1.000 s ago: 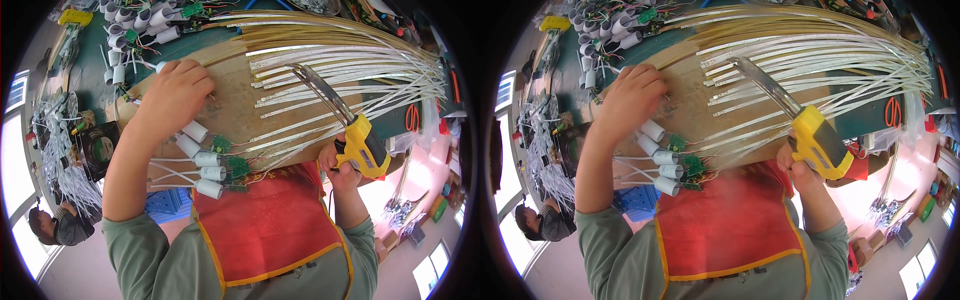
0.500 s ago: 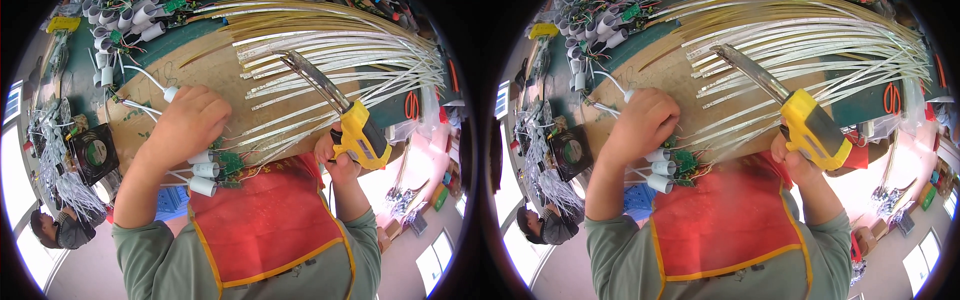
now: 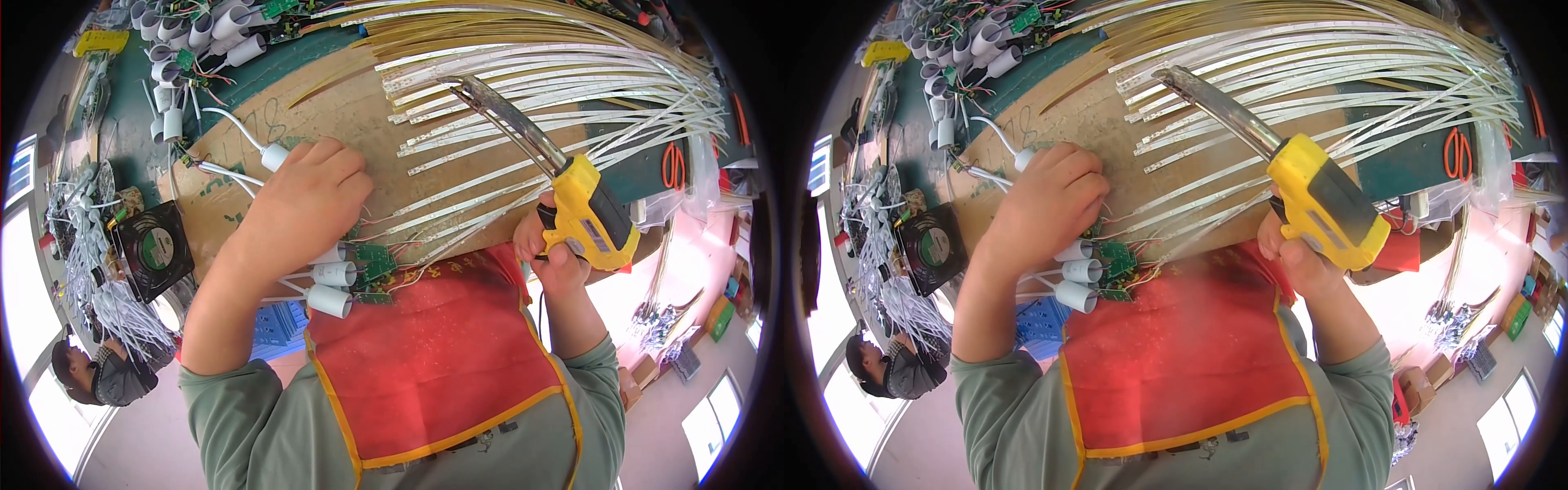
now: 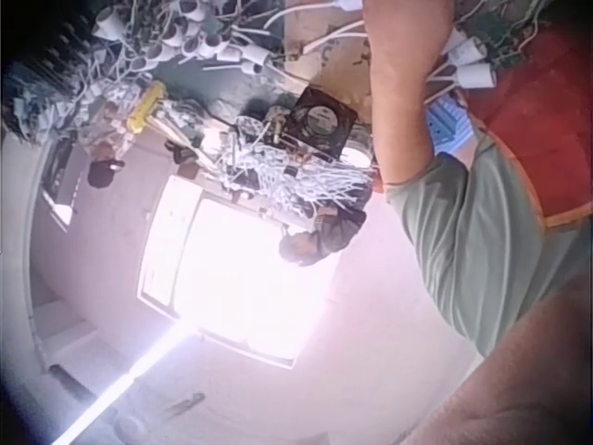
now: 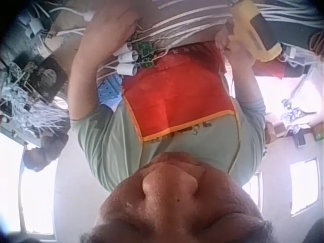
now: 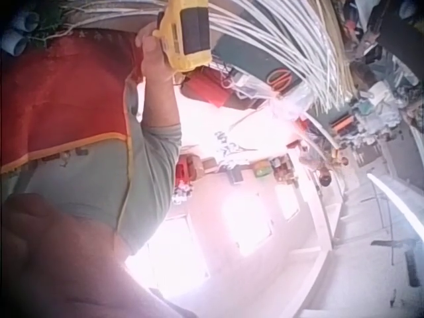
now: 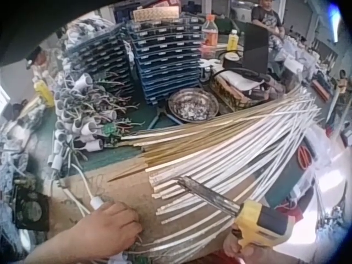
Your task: The person solders wires onto LED light strips using a soldering iron.
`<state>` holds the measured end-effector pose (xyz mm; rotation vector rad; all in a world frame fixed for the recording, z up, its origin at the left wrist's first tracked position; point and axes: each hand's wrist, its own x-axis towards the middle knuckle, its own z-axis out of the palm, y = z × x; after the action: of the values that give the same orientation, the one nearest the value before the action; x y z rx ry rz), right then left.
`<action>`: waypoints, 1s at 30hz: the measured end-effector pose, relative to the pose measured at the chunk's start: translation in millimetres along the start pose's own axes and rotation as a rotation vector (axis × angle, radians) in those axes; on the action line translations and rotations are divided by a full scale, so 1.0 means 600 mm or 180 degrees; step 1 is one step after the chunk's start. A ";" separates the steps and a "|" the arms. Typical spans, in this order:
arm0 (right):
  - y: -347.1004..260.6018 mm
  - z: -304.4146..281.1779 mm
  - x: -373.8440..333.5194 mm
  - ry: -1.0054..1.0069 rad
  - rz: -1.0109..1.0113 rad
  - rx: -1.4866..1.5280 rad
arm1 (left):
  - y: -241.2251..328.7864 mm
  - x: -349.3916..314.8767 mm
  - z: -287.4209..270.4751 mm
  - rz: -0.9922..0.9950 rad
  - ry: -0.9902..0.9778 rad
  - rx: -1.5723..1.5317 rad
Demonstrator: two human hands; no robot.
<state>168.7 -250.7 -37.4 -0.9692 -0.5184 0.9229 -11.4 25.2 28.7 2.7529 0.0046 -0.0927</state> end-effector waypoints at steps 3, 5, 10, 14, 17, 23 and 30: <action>0.001 0.000 0.002 -0.0024 -0.0005 0.0014 | 0.002 0.008 -0.005 -0.0056 -0.0196 0.0174; -0.001 0.000 0.002 0.0001 -0.0028 -0.0004 | 0.001 0.014 -0.007 -0.0070 -0.0315 0.0230; -0.001 0.000 0.001 0.0005 -0.0025 0.0080 | 0.002 0.016 0.003 -0.0239 0.0278 -0.0422; -0.008 0.007 0.002 0.0131 0.0156 -0.0119 | 0.010 0.020 0.014 -0.0258 0.0602 -0.0756; -0.006 0.006 -0.001 0.0163 0.0153 -0.0132 | 0.012 0.022 0.021 -0.0267 0.0690 -0.0755; -0.005 0.006 -0.015 0.0053 0.0101 -0.0430 | 0.012 0.019 0.028 -0.0140 0.0543 -0.0578; 0.007 -0.008 -0.053 -0.0199 0.0212 -0.0767 | 0.011 0.014 0.025 -0.0115 0.0415 -0.0400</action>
<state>153.6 -279.2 -42.8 -1.1835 -0.6645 0.9678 -3.9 13.3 16.6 2.6285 0.0921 0.0751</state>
